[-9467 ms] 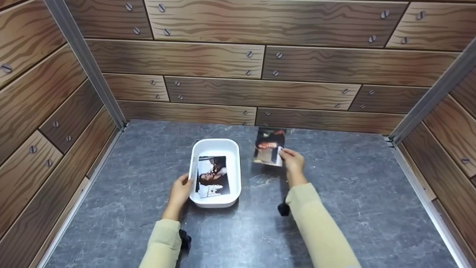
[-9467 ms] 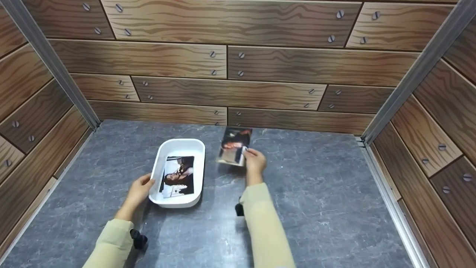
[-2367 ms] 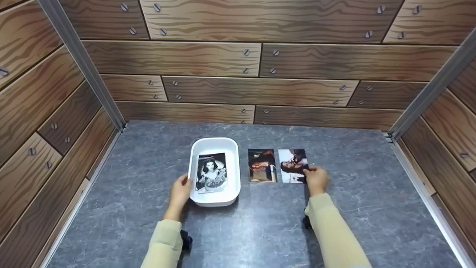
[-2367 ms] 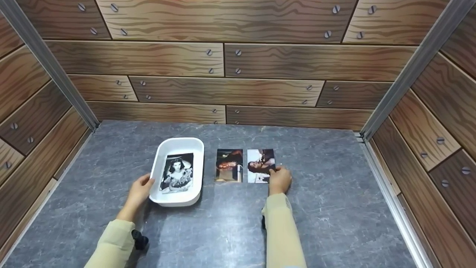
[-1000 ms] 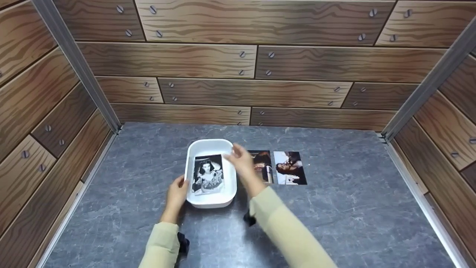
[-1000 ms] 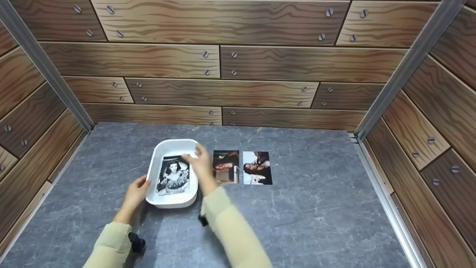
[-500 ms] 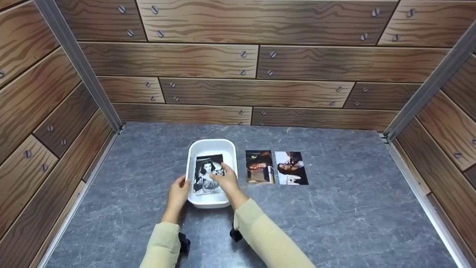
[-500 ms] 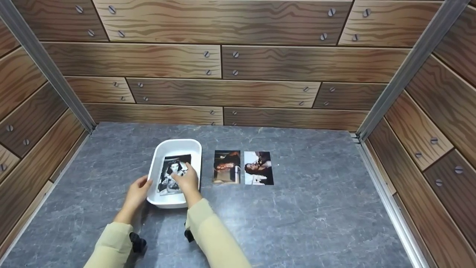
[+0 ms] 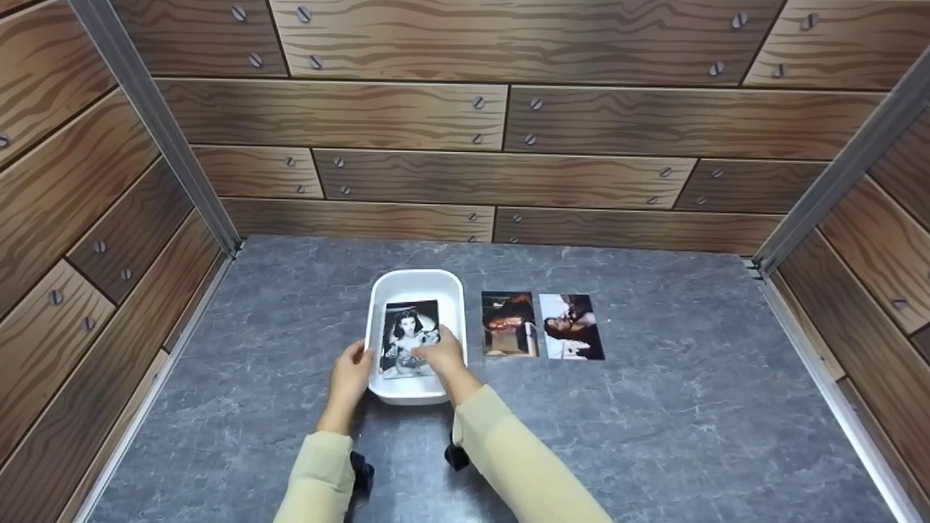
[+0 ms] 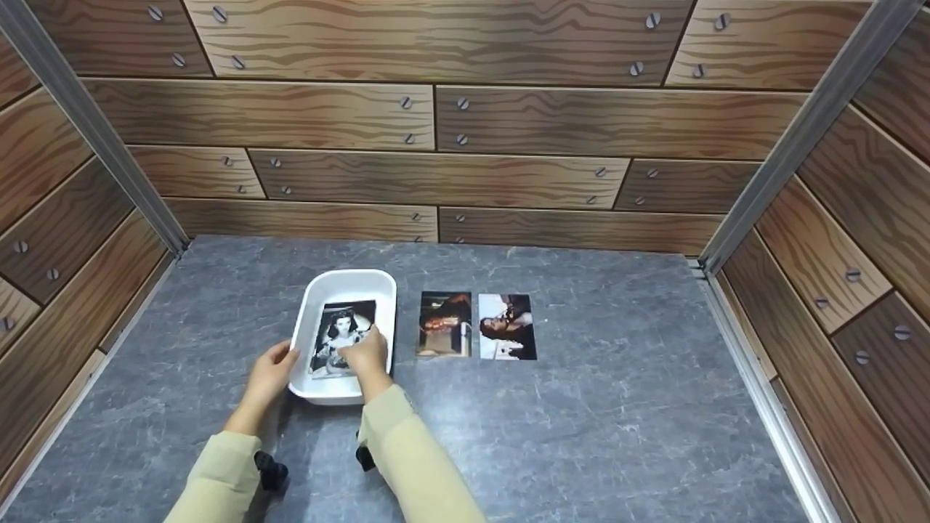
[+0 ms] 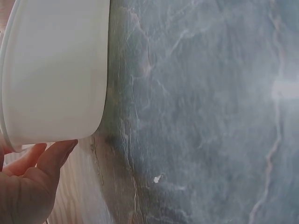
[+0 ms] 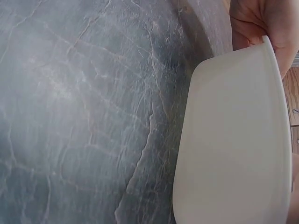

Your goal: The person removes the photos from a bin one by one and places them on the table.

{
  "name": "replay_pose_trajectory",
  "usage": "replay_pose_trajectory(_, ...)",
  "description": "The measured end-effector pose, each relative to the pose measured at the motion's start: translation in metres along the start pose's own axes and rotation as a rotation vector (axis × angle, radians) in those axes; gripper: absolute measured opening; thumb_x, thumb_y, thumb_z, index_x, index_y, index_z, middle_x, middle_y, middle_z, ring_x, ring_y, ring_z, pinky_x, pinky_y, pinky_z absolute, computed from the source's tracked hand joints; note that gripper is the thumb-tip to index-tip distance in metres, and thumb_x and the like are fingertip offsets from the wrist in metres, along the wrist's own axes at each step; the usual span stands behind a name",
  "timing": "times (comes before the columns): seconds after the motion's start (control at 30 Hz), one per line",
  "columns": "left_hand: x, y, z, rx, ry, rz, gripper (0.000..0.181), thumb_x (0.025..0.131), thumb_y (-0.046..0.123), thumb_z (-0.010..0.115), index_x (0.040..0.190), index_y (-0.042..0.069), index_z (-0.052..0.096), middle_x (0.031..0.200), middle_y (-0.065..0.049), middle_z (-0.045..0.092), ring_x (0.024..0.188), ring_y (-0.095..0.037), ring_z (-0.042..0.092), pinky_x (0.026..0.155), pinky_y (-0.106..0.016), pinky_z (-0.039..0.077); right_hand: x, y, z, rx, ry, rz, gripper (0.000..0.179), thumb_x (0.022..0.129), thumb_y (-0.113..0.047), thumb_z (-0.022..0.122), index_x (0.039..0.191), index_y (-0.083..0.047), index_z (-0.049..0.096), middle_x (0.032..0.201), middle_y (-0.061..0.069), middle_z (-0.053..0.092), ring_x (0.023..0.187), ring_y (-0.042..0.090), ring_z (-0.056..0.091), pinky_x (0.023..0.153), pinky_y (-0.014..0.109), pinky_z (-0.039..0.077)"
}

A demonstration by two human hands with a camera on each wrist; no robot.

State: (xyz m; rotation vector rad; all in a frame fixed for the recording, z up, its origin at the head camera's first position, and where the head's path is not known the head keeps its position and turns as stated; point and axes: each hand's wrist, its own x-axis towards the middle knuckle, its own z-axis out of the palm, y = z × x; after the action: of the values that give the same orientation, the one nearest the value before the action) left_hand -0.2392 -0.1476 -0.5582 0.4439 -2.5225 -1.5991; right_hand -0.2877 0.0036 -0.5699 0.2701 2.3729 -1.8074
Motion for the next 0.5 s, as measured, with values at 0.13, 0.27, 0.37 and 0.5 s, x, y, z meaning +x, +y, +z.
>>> replay_pose_trajectory(0.13,0.000,-0.001,0.001,-0.001,0.005,-0.003,0.039,0.097,0.010,0.050,0.128,-0.013,0.052,0.122,-0.032,0.060,0.116,-0.043,0.056,0.102,-0.049,0.044,-0.013,-0.017,-0.005,0.033,-0.037,0.061,0.079,0.072,0.007,0.068,0.143,0.012,0.034,0.147,0.028,0.039,0.136,0.040,0.037,0.112,0.046,0.037)
replay_pose_trajectory(0.27,0.000,-0.002,0.002,0.003,0.012,-0.002,0.039,0.097,0.010,0.050,0.128,-0.012,0.053,0.121,-0.031,0.061,0.115,-0.043,0.056,0.102,-0.049,0.044,-0.018,-0.020,-0.005,-0.002,-0.041,0.056,0.072,0.074,0.005,0.064,0.141,0.010,0.038,0.144,0.027,0.043,0.132,0.039,0.043,0.108,0.044,0.041)
replay_pose_trajectory(0.37,0.000,-0.003,0.002,-0.001,0.015,0.002,0.038,0.096,0.009,0.050,0.128,-0.012,0.053,0.121,-0.031,0.061,0.115,-0.043,0.056,0.102,-0.049,0.044,-0.017,-0.018,-0.003,-0.020,-0.044,0.036,0.069,0.076,0.002,0.062,0.141,0.009,0.040,0.143,0.026,0.045,0.129,0.037,0.046,0.106,0.043,0.043)
replay_pose_trajectory(0.5,0.001,-0.002,0.001,0.000,0.011,0.002,0.039,0.097,0.010,0.049,0.129,-0.012,0.053,0.122,-0.031,0.060,0.117,-0.043,0.056,0.103,-0.049,0.043,-0.019,-0.018,-0.002,-0.055,-0.029,0.020,0.065,0.077,-0.001,0.061,0.140,0.005,0.045,0.143,0.023,0.047,0.125,0.034,0.049,0.103,0.044,0.045)
